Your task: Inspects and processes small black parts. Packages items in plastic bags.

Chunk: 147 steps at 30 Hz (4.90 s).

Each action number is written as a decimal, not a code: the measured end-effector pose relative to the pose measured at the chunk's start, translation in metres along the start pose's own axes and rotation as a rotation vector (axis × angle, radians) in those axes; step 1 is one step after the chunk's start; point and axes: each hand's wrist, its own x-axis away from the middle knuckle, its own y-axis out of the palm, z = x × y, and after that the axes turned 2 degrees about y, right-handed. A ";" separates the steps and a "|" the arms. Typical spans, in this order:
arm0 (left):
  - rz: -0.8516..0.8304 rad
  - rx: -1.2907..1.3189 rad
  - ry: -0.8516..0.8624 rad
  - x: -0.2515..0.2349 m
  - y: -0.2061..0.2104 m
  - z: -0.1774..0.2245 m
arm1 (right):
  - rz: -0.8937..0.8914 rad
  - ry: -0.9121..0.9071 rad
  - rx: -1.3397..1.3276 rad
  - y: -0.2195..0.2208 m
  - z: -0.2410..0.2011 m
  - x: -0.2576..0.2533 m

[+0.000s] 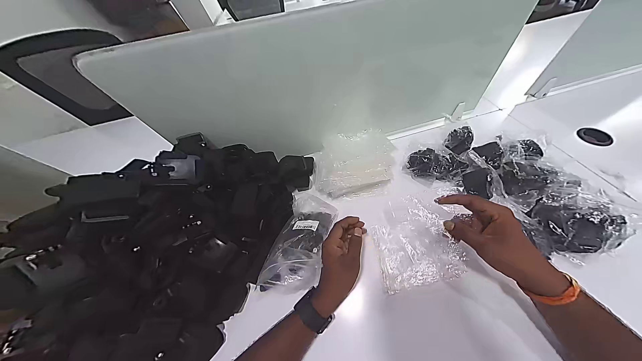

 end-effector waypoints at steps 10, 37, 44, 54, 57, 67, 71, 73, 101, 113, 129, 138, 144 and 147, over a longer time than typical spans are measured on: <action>-0.138 -0.345 0.076 0.005 0.001 -0.001 | -0.117 0.151 -0.187 0.032 0.001 0.011; -0.457 -0.933 0.189 0.019 0.005 0.003 | -0.177 0.263 0.134 0.025 -0.008 0.013; -0.569 -1.033 0.151 0.018 0.005 0.002 | -0.213 0.282 0.377 0.022 -0.002 0.015; -0.592 -1.080 0.150 0.018 0.007 0.004 | -0.005 -0.184 0.826 0.018 0.012 0.009; -0.594 -1.094 0.162 0.019 0.008 0.003 | -0.248 -0.328 0.799 0.049 0.013 0.018; -0.592 -1.139 0.156 0.020 0.010 0.004 | -0.515 -0.142 0.992 0.069 0.028 0.021; -0.596 -1.155 0.151 0.020 0.011 0.005 | -0.472 -0.086 1.010 0.067 0.030 0.023; -0.600 -1.154 0.146 0.020 0.011 0.006 | -0.442 -0.055 1.023 0.063 0.031 0.022; -0.609 -0.972 0.050 0.017 0.006 0.010 | 0.236 0.199 0.732 -0.016 0.000 -0.214; -0.602 -0.995 0.055 0.017 0.007 0.009 | 0.670 0.090 0.812 -0.064 -0.027 -0.181; -0.622 -0.971 0.034 0.016 0.006 0.012 | -0.123 0.080 1.402 0.023 0.051 -0.177; -0.614 -0.979 0.040 0.017 0.007 0.010 | 0.015 0.085 0.902 -0.012 0.030 -0.178; -0.618 -0.986 0.051 0.017 0.007 0.009 | 0.527 -0.179 0.169 -0.063 -0.024 -0.176; -0.599 -0.982 0.063 0.018 0.007 0.008 | 0.614 -0.395 0.263 -0.064 -0.055 -0.161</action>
